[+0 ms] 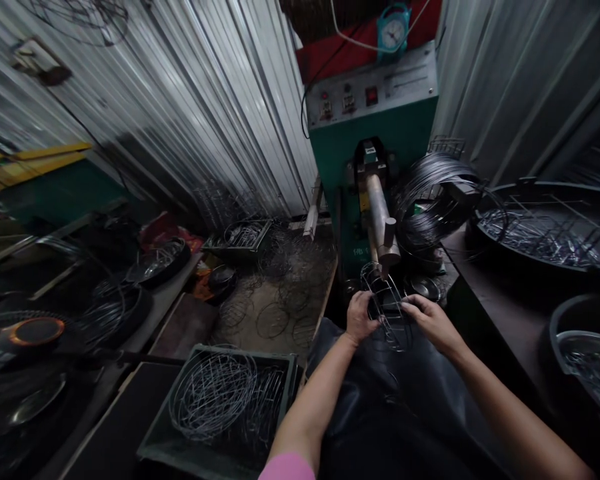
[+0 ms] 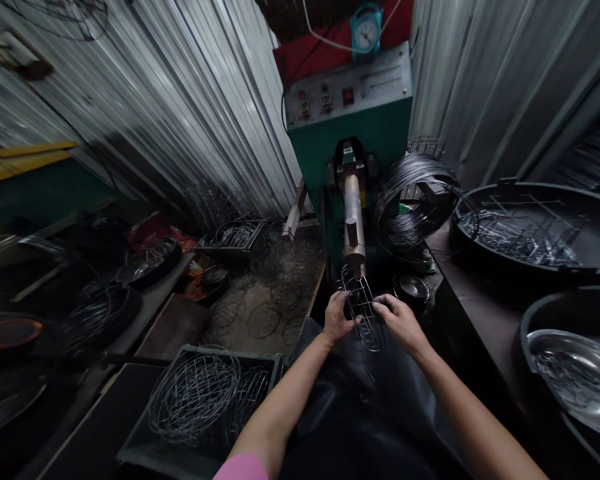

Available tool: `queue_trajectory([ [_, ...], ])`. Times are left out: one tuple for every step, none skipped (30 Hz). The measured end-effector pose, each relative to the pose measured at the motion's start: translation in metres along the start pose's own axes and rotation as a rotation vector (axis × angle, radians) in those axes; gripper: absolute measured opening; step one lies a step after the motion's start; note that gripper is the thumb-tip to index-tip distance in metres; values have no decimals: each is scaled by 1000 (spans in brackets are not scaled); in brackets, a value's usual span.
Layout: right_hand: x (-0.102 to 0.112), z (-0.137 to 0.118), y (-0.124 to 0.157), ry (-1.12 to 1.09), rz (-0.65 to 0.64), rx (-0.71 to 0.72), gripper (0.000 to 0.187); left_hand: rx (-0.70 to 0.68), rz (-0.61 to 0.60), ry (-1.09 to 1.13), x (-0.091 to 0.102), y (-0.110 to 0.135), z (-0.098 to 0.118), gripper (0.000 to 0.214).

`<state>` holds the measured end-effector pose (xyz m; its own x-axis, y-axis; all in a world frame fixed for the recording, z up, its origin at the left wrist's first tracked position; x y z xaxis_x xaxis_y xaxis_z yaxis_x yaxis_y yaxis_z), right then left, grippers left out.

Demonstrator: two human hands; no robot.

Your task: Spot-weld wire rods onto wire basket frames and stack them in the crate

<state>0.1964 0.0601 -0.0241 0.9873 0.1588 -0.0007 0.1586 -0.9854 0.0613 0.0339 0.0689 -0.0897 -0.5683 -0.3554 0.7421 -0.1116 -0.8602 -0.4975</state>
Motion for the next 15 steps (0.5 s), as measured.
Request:
queue_trajectory([
  [-1, -1, -5, 0, 8, 1, 33, 14, 7, 13, 1, -1, -1, 64],
  [-2, -2, -10, 3, 9, 1, 34, 27, 16, 33, 1, -3, -3, 65],
  [-3, -3, -15, 10, 8, 5, 34, 36, 26, 57, 0, -4, -4, 65],
  [-5, -4, -18, 22, 6, 11, 34, 43, 34, 81, 0, -6, -6, 65],
  [-7, -5, -21, 35, 7, 22, 34, 50, 38, 102, -1, -7, -8, 65],
  [-8, -7, -24, 43, 8, 31, 33, 59, 36, 118, -2, -8, -9, 64],
  [-10, -9, -25, 45, 10, 38, 33, 69, 25, 131, -4, -9, -9, 64],
  [-11, -11, -26, 41, 11, 40, 32, 79, 10, 141, -5, -10, -9, 63],
  [-12, -12, -26, 32, 9, 35, 31, 88, -5, 148, -6, -11, -9, 63],
  [-13, -12, -25, 19, 6, 26, 30, 96, -16, 156, -6, -11, -8, 61],
  [-14, -12, -24, 6, 7, 17, 30, 101, -21, 162, -6, -11, -8, 60],
  [-14, -12, -22, -6, 9, 10, 30, 106, -17, 171, -5, -11, -8, 58],
  [-13, -11, -20, -16, 9, 7, 30, 112, -8, 181, -3, -11, -8, 57],
  [-13, -10, -17, -21, 7, 10, 31, 120, 1, 191, -2, -11, -10, 57],
  [-12, -9, -14, -23, 3, 14, 31, 122, 5, 199, -1, -11, -11, 57],
])
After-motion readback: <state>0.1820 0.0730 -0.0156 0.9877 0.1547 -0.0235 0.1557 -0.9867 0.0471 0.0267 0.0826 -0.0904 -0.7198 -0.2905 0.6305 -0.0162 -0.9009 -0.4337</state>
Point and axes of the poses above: each hand's wrist, its own y-axis away from the middle knuckle, its own x-axis out of the back of the hand, z = x × y, the point moved 8 cm from there along -y, towards the middle knuckle, and after that the axes turned 13 degrees about -y, right-handed, at the moved point
